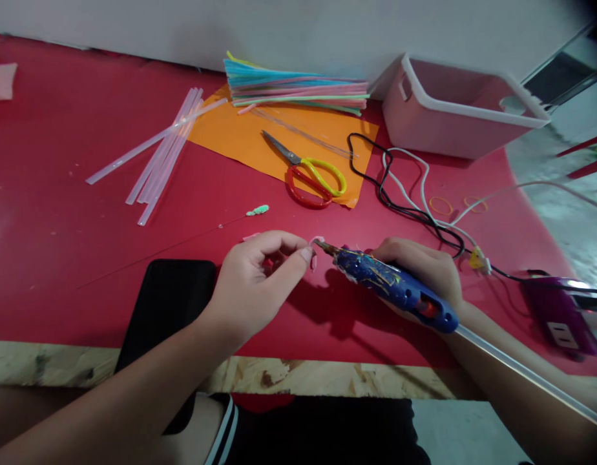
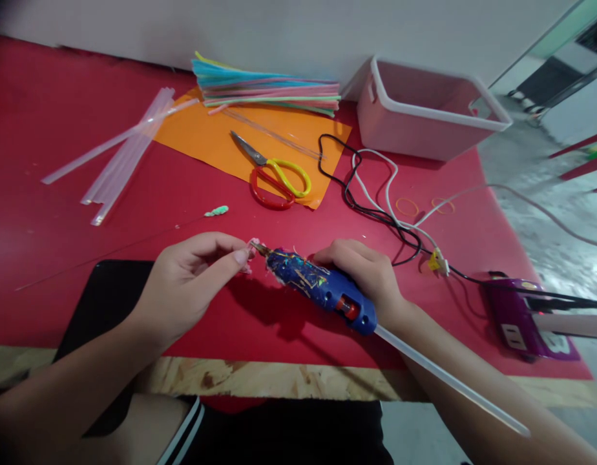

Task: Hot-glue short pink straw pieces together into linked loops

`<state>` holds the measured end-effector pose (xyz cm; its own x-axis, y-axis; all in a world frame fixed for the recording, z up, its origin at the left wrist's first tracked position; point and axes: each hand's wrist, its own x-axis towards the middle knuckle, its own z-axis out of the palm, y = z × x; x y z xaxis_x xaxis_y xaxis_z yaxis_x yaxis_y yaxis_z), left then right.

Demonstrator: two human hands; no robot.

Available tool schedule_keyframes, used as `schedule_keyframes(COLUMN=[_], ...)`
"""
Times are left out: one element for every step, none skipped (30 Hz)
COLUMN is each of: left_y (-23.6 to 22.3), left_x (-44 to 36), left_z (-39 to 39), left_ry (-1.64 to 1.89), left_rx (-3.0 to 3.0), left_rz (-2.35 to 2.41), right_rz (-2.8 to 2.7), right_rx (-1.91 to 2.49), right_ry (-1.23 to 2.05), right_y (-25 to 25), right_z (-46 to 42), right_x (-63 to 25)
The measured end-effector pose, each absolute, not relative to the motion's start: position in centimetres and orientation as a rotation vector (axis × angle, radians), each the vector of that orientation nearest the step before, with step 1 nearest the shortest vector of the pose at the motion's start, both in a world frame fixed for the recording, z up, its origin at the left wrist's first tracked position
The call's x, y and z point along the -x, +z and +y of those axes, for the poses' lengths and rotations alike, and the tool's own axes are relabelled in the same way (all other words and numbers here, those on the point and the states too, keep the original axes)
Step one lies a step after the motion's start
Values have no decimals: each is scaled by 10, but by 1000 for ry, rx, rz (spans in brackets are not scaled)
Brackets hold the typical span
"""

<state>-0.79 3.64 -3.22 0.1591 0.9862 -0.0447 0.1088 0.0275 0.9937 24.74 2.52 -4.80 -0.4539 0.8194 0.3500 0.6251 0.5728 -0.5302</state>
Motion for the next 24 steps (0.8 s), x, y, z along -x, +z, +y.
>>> schedule_keyframes(left_y=[-32, -32, -31, -31, -31, -31, -31, -31, -31, -31, -32, -32, -32, -32, -32, -32, -32, -32, -32, -32, -31, -31, -32, -32], left_x=[8, 8, 8, 8, 8, 9, 9, 9, 10, 10, 10, 10, 10, 10, 10, 10, 10, 10, 10, 10, 10, 11, 11, 10], left_z=[36, 37, 37, 37, 37, 37, 37, 37, 37, 36, 36, 36, 36, 36, 36, 36, 37, 37, 37, 37, 36, 36, 36, 36], left_ry=[1008, 1007, 1005, 1004, 999, 994, 987, 980, 973, 968, 965, 966, 964, 964, 964, 964, 965, 965, 966, 965, 964, 964, 963, 963], left_rx=[-1332, -1334, -1337, -1339, -1338, -1335, -1332, -1329, -1327, -1328, -1330, -1332, -1332, -1331, -1329, -1328, -1328, -1329, -1332, -1336, -1338, -1340, -1340, -1342], left_rz=[1183, 1182, 1179, 1176, 1175, 1175, 1174, 1172, 1172, 1171, 1170, 1169, 1169, 1169, 1168, 1168, 1168, 1169, 1170, 1172, 1175, 1178, 1178, 1175], right_rz=[-2232, -2233, -2231, -2227, -2222, -2217, -2217, -2217, -2217, -2215, -2219, -2224, -2228, -2229, -2226, -2221, -2215, -2211, -2214, -2216, -2222, -2233, -2246, -2256], right_rx=[1135, 1133, 1143, 1157, 1159, 1142, 1116, 1094, 1083, 1085, 1092, 1102, 1105, 1104, 1107, 1115, 1123, 1131, 1131, 1130, 1123, 1108, 1092, 1077], right_ry=[433, 428, 426, 426, 424, 419, 415, 413, 411, 410, 413, 419, 426, 430, 435, 439, 440, 438, 437, 431, 422, 409, 393, 375], right_y=[-48, -49, -49, -50, -51, -51, -52, -52, -53, -52, -52, -51, -51, -50, -50, -50, -50, -50, -50, -50, -49, -48, -47, -46], right_z=[26, 26, 26, 26, 26, 26, 26, 26, 26, 27, 27, 27, 27, 27, 26, 26, 26, 25, 25, 26, 26, 27, 27, 28], right_x=[-248, -248, -248, -248, -248, -249, -249, -249, -249, -249, -249, -249, -249, -249, -249, -249, -249, -249, -249, -248, -248, -248, -247, -247])
